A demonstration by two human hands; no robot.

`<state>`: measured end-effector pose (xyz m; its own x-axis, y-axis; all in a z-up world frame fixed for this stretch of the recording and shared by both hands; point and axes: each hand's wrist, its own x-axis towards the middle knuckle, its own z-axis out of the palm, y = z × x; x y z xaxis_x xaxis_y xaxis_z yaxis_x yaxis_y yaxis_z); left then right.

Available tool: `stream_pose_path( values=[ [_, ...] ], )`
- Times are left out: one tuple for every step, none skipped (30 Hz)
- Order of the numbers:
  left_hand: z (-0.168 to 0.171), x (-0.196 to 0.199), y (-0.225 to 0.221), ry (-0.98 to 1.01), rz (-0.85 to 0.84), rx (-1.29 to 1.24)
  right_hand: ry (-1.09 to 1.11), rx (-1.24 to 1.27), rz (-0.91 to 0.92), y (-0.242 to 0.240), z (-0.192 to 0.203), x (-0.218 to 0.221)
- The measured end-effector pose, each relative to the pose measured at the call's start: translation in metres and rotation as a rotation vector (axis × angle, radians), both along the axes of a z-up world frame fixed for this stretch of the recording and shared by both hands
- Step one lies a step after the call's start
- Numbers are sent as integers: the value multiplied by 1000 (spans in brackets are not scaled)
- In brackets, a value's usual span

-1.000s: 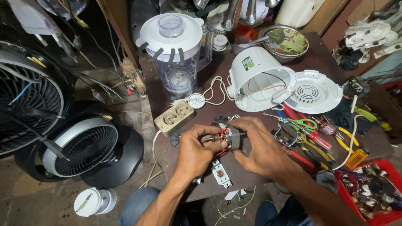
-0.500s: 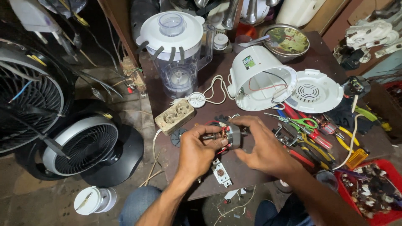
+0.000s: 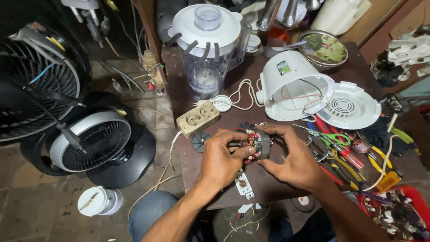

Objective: Disassembling, inspecting, and cleaning components of a small electric motor at a repair bench.

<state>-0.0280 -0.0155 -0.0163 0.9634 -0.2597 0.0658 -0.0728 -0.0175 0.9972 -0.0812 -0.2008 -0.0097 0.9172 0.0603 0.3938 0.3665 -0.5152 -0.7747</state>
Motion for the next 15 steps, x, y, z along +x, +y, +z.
stream_pose_path(
  values=[
    [1,0,1,1,4,-1,1,-1,4,0,-2,0],
    [2,0,3,-10,-5,-10,38,38,12,0,-5,1],
    [3,0,4,-21,-15,-18,76,78,18,0,-7,0],
    [4,-1,4,-19,-14,-20,77,77,20,-1,-6,1],
    [6,-1,4,-45,-29,-2,100,83,33,-2,-5,1],
    [7,-2,4,-71,-45,16,122,90,47,-3,-4,1],
    [7,-1,4,-70,-43,15,123,89,49,-3,-3,1],
    [7,0,4,-78,-49,24,139,88,39,-4,-2,1],
    [6,0,4,-85,-54,34,155,88,29,-4,-2,1],
    [6,0,5,-83,-52,33,158,87,30,-2,0,1],
    [6,0,6,-98,-56,49,162,101,33,0,2,1],
    [6,-1,6,-113,-59,65,166,114,37,2,3,1],
    [6,0,7,-112,-60,65,166,114,36,1,3,1],
    [7,0,7,-129,-63,54,166,138,59,1,3,1],
    [7,0,8,-144,-65,44,166,163,83,0,2,1]
  ],
)
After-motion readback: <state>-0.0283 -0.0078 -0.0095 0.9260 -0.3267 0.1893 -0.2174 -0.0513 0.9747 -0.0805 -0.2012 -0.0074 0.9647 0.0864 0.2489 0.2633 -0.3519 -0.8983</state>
